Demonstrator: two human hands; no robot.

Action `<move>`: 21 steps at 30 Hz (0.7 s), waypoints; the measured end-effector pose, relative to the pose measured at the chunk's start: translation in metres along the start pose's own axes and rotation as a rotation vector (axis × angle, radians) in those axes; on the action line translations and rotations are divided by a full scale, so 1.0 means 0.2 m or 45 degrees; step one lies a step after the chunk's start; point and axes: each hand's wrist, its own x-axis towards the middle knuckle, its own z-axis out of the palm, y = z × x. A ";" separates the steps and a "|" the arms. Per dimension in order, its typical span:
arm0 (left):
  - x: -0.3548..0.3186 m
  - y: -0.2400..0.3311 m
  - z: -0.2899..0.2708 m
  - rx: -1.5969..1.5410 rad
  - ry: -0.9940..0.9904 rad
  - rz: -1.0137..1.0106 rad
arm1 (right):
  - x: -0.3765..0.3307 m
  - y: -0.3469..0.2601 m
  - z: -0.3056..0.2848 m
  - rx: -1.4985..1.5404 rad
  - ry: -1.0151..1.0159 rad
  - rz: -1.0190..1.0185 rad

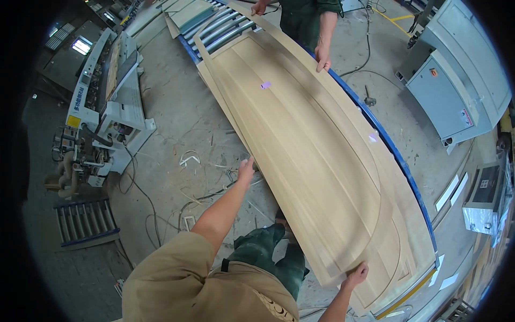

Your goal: Assembling curved wooden panels and thin wooden strips on a production line.

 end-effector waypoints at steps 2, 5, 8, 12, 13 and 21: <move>0.09 0.05 0.05 -0.071 -0.149 -0.045 | 0.03 -0.03 -0.08 -0.072 -0.015 -0.003; 0.12 0.12 0.17 -0.251 -0.403 -0.150 | 0.08 -0.03 -0.20 -0.105 0.015 -0.020; 0.11 0.12 0.26 -0.368 -0.411 -0.186 | 0.14 0.00 -0.29 -0.097 0.050 0.018; 0.07 0.11 0.29 -0.173 0.024 0.199 | 0.22 0.02 -0.27 -0.074 0.115 0.087; -0.03 0.10 0.34 -0.164 -0.001 0.199 | 0.22 0.05 -0.34 -0.104 0.171 0.101; -0.49 0.12 0.38 -0.197 0.119 0.239 | 0.38 0.23 -0.53 -0.203 0.193 -0.077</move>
